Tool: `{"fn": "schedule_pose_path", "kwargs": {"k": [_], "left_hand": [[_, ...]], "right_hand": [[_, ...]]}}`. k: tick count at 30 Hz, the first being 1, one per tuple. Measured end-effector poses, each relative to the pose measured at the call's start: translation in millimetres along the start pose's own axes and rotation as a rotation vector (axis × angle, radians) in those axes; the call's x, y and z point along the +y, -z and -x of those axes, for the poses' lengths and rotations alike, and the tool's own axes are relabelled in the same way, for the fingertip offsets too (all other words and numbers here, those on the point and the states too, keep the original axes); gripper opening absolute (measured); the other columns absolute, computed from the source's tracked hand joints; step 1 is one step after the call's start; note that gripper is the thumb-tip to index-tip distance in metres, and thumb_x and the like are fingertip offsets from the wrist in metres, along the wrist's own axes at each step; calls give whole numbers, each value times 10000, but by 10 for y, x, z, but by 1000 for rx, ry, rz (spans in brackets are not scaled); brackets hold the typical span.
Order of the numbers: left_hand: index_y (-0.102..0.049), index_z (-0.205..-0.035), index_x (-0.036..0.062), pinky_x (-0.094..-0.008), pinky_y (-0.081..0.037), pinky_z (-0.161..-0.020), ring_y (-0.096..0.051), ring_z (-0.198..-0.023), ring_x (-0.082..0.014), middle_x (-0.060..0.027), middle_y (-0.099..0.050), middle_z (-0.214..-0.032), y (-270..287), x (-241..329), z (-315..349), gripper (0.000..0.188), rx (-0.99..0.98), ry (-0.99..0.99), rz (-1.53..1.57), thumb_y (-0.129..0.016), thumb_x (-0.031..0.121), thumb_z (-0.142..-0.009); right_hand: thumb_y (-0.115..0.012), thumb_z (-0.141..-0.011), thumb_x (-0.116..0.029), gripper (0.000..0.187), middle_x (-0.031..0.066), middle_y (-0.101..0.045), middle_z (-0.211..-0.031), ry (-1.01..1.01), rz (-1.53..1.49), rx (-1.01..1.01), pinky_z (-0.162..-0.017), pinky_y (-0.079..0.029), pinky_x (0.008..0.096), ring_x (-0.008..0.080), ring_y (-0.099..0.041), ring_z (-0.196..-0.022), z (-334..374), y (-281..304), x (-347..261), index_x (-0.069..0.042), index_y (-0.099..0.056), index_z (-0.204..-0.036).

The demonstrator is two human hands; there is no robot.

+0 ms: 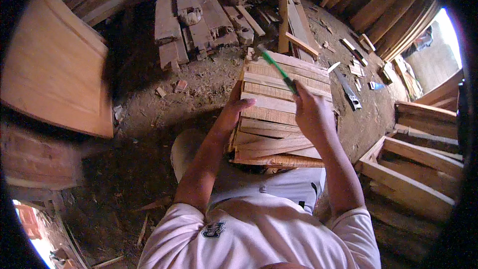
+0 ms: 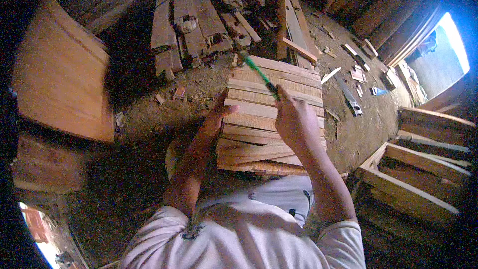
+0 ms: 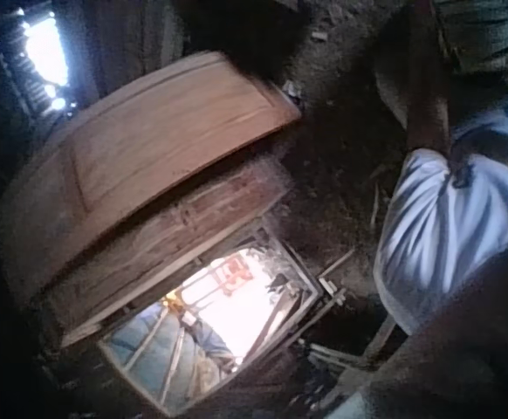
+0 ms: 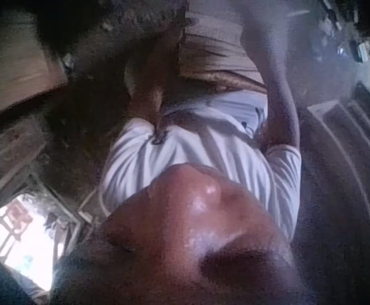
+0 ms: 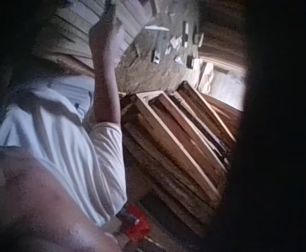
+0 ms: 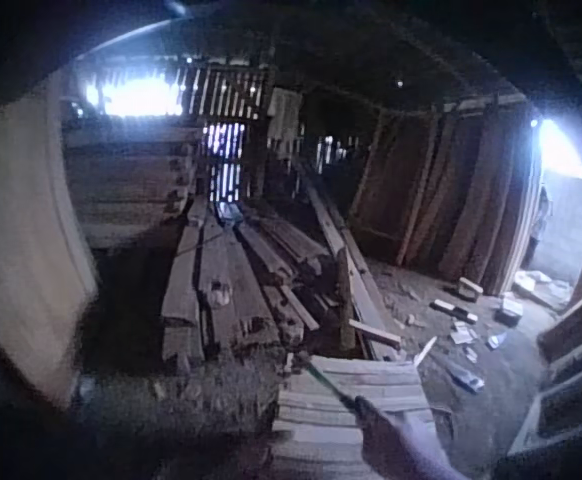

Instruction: The person sits on the floor and uses a hammer to drive nails into a wooden crate, securing the slats together. The person repeatedly positions nails and hammers them into place while adjusting the crate's orientation.

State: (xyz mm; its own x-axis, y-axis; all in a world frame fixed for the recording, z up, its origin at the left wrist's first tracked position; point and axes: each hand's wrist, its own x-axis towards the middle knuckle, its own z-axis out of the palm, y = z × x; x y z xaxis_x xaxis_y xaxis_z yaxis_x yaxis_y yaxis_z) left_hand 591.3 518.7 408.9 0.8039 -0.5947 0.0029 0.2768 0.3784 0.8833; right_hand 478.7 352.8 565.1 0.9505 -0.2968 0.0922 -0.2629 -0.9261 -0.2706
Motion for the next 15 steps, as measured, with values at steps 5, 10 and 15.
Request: {"fn": "schedule_pose_path", "kwargs": {"k": [5,10,15], "left_hand": [[-265,-1599,57,-383,-351,-1150,-463,-1381,-257,-127,-483,-1511,161,-153,-55,836,-66,-11,23,-661,165,-871],[-263,-1596,38,-390,-356,-1146,-465,-1378,-256,-131,-483,-1511,25,-39,-16,857,-40,-40,27,-664,158,-848],[-305,-1578,48,-384,-357,-1146,-466,-1374,-257,-126,-492,-1499,37,-57,-19,795,-70,-84,58,-654,132,-869]], "right_hand": [[-537,-993,-71,419,259,-669,-767,146,-193,506,-597,-508,557,463,-680,-700,-2,52,-106,-61,-519,-1412],[-571,-964,-104,470,272,-684,-830,92,54,41,-617,-516,576,480,-679,-730,91,-319,0,-36,-489,-1422],[-573,-979,-100,450,277,-688,-859,140,-142,201,-644,-530,548,466,-686,-741,47,32,-80,-42,-517,-1421]]}}
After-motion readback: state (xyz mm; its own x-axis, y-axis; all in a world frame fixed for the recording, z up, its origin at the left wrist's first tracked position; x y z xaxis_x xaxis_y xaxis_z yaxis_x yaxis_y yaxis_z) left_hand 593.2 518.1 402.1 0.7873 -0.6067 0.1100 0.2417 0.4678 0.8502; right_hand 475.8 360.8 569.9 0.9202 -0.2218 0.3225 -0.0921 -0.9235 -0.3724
